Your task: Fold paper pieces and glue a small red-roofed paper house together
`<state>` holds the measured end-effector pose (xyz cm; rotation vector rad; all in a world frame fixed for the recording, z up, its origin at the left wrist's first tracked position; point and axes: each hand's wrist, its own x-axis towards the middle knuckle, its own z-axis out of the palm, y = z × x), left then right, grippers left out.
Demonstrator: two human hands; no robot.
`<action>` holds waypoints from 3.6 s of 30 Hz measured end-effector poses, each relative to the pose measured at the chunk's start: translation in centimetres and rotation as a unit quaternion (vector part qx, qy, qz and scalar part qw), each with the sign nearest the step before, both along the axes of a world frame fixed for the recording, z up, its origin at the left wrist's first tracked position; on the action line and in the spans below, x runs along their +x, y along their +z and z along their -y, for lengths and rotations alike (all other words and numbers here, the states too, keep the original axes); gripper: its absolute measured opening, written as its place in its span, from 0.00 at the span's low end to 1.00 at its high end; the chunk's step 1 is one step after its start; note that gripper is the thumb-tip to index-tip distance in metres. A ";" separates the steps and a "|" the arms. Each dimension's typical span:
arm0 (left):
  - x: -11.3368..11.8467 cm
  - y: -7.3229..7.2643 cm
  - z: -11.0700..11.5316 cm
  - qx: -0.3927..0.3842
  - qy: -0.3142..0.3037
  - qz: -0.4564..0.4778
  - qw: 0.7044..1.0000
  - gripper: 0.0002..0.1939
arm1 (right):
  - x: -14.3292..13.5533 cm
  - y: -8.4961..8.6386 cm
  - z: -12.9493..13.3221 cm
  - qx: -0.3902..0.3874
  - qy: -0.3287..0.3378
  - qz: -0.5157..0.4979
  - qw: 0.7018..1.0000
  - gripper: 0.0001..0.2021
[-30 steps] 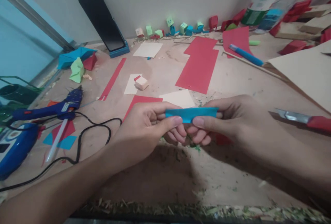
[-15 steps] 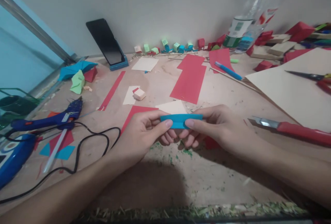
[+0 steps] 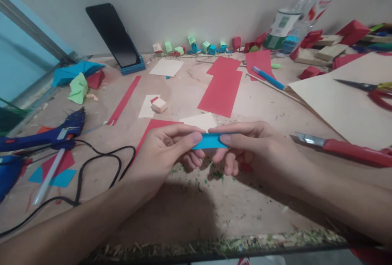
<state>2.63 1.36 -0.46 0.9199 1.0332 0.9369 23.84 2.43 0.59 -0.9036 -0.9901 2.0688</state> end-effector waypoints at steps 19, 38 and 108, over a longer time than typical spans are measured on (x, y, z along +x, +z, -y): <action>0.3 0.9 0.6 0.117 0.037 -0.168 0.978 0.06 | -0.5 0.9 0.2 0.038 -0.008 0.138 0.990 0.12; 0.7 1.4 0.8 0.177 0.015 -0.308 0.935 0.15 | -0.7 1.5 0.5 0.144 -0.004 0.229 0.963 0.14; -1.1 1.3 0.5 0.459 -0.110 -0.446 0.761 0.07 | 0.1 1.3 0.5 0.466 0.036 0.354 0.810 0.10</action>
